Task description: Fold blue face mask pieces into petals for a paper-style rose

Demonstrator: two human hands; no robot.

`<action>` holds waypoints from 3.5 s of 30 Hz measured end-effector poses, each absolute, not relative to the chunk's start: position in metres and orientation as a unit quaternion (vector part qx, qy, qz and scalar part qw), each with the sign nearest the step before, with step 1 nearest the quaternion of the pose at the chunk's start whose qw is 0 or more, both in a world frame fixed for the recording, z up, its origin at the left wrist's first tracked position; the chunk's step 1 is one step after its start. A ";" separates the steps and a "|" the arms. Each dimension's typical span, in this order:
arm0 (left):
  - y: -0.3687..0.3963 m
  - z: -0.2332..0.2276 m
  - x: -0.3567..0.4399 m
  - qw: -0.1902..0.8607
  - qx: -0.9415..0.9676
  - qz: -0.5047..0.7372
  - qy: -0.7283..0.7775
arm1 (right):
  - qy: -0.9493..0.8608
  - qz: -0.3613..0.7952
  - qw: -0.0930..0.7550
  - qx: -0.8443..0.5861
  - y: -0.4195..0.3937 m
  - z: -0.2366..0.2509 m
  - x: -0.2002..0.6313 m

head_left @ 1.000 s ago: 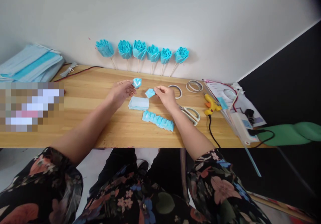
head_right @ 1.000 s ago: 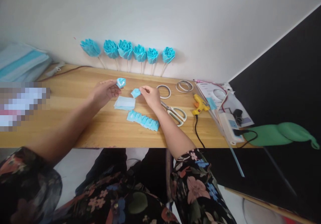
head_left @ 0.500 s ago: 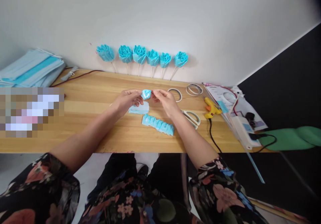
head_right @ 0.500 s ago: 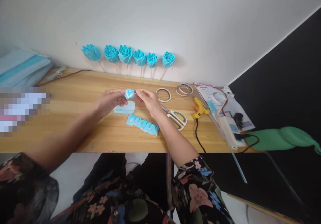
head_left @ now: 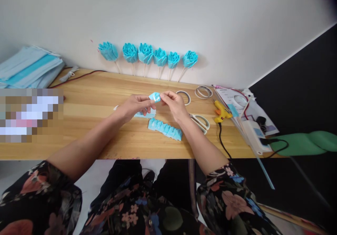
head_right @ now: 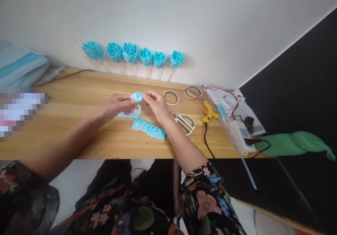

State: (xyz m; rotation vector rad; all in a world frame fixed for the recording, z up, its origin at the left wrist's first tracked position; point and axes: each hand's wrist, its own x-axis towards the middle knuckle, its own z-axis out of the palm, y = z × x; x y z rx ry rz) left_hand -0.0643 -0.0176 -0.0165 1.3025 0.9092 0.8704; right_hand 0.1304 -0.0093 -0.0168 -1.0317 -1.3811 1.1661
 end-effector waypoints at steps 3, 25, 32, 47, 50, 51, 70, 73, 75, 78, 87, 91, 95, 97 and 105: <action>-0.017 -0.019 -0.066 0.606 0.574 0.377 0.400 | -0.580 0.476 0.505 -0.426 -0.009 -0.018 0.130; -0.019 -0.013 -0.061 0.546 0.564 0.432 0.444 | -0.789 0.094 0.426 -0.433 -0.019 -0.020 0.129; -0.019 -0.015 -0.061 0.496 0.610 0.424 0.450 | -0.786 0.117 0.410 -0.447 -0.018 -0.021 0.129; -0.020 -0.015 -0.061 0.447 0.642 0.409 0.469 | -0.794 0.106 0.414 -0.432 -0.016 -0.024 0.130; -0.020 -0.015 -0.061 0.439 0.648 0.405 0.472 | -0.795 0.109 0.406 -0.437 -0.017 -0.023 0.130; -0.020 -0.015 -0.061 0.439 0.649 0.405 0.472 | -0.795 0.109 0.406 -0.437 -0.017 -0.023 0.130; -0.019 -0.014 -0.063 0.498 0.605 0.421 0.457 | -0.727 0.230 0.463 -0.452 -0.018 -0.019 0.129; -0.020 -0.011 -0.063 0.511 0.589 0.425 0.460 | -0.708 0.286 0.465 -0.448 -0.018 -0.016 0.130; -0.020 -0.010 -0.062 0.516 0.581 0.431 0.458 | -0.687 0.328 0.475 -0.442 -0.017 -0.016 0.131; -0.020 -0.009 -0.062 0.522 0.577 0.434 0.455 | -0.660 0.364 0.493 -0.434 -0.013 -0.017 0.133; -0.020 -0.010 -0.063 0.533 0.571 0.439 0.444 | -0.653 0.373 0.504 -0.425 -0.014 -0.016 0.132; -0.020 -0.010 -0.063 0.534 0.568 0.444 0.442 | -0.633 0.393 0.515 -0.424 -0.012 -0.017 0.132; -0.019 -0.009 -0.064 0.529 0.560 0.452 0.450 | -0.578 0.424 0.545 -0.436 -0.007 -0.019 0.133; -0.019 -0.009 -0.064 0.524 0.558 0.455 0.454 | -0.549 0.434 0.564 -0.439 -0.006 -0.018 0.135; -0.019 -0.009 -0.063 0.519 0.554 0.464 0.456 | -0.529 0.457 0.589 -0.406 -0.006 -0.015 0.137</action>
